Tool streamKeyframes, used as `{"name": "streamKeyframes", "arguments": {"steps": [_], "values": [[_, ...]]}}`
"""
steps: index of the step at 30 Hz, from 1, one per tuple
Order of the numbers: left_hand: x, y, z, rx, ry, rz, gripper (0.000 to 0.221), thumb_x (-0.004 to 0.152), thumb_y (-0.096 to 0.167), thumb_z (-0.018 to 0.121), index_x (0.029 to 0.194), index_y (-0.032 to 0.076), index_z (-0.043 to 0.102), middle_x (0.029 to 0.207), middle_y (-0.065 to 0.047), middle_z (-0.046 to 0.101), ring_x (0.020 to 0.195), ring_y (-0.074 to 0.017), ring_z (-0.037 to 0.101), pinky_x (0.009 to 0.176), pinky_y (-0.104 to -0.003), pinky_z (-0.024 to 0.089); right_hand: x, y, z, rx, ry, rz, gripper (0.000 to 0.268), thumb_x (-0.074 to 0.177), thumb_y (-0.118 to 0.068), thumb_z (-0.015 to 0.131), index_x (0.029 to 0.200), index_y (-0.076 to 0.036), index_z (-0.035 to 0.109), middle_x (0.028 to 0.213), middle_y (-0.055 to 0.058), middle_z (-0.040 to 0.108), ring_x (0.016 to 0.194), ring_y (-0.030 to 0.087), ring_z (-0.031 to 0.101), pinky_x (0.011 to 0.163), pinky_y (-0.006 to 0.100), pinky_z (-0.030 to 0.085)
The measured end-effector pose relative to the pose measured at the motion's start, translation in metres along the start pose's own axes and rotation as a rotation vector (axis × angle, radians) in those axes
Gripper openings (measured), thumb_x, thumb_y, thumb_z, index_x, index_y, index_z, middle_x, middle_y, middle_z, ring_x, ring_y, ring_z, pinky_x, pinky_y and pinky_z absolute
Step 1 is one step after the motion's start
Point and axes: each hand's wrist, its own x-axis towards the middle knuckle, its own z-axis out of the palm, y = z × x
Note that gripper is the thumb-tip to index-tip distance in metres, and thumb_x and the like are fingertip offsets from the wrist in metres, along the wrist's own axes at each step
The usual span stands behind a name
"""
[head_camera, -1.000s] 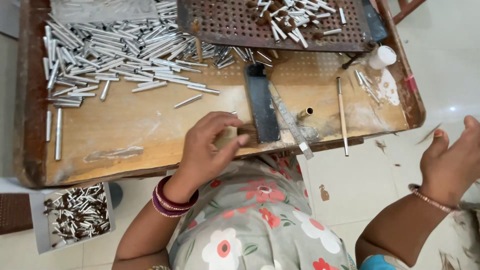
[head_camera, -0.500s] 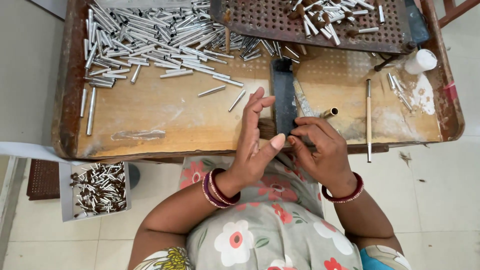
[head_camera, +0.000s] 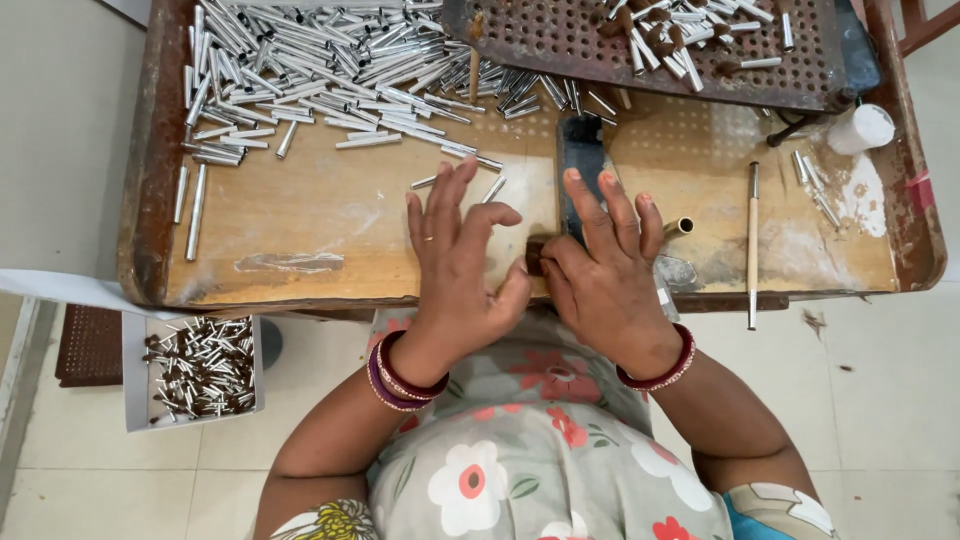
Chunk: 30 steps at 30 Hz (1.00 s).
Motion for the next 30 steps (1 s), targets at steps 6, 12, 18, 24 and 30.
{"name": "streamKeyframes", "arguments": {"steps": [6, 12, 18, 24, 30], "values": [[0.006, -0.004, 0.011, 0.118, -0.165, 0.071, 0.025, 0.076, 0.023, 0.076, 0.1, 0.015, 0.072, 0.161, -0.026, 0.034, 0.154, -0.0468, 0.021, 0.119, -0.073, 0.0, -0.011, 0.006, 0.024, -0.029, 0.003, 0.018, 0.009, 0.098, -0.018, 0.068, 0.103, -0.012, 0.065, 0.159, 0.014, 0.044, 0.152, 0.032, 0.032, 0.126, 0.055, 0.009], [0.008, -0.007, 0.016, 0.107, -0.166, 0.071, 0.017, 0.077, 0.023, 0.077, 0.092, 0.015, 0.076, 0.157, -0.022, 0.042, 0.153, -0.043, 0.027, 0.12, -0.074, 0.003, -0.013, 0.007, 0.025, -0.082, 0.032, 0.007, 0.006, 0.097, -0.016, 0.067, 0.1, -0.012, 0.064, 0.156, 0.011, 0.047, 0.151, 0.031, 0.035, 0.124, 0.058, 0.006], [0.004, -0.008, 0.013, 0.087, -0.164, 0.087, 0.015, 0.076, 0.019, 0.077, 0.089, 0.013, 0.076, 0.155, -0.021, 0.045, 0.151, -0.0422, 0.031, 0.12, -0.069, 0.008, -0.024, 0.014, 0.006, 0.054, 0.322, 0.081, 0.011, 0.105, -0.017, 0.06, 0.103, -0.007, 0.065, 0.145, 0.013, 0.053, 0.149, 0.033, 0.04, 0.129, 0.056, 0.009], [0.01, 0.029, -0.005, -0.444, -0.198, 0.028, 0.018, 0.093, 0.021, 0.068, 0.092, 0.004, 0.064, 0.089, -0.015, 0.066, 0.086, -0.0358, 0.067, 0.074, -0.043, 0.052, -0.049, 0.017, 0.003, -0.194, 0.517, -0.077, 0.027, 0.11, -0.029, 0.051, 0.095, -0.01, 0.063, 0.14, 0.014, 0.056, 0.143, 0.03, 0.041, 0.126, 0.056, 0.012], [0.001, 0.044, 0.024, -0.499, -0.127, 0.202, 0.018, 0.108, 0.012, 0.059, 0.093, 0.002, 0.057, 0.082, -0.016, 0.059, 0.075, -0.0374, 0.062, 0.065, -0.042, 0.046, -0.046, 0.016, -0.009, -0.071, 0.538, -0.078, 0.015, 0.105, -0.019, 0.064, 0.095, -0.009, 0.067, 0.125, 0.012, 0.064, 0.123, 0.03, 0.061, 0.118, 0.05, 0.034]]}}
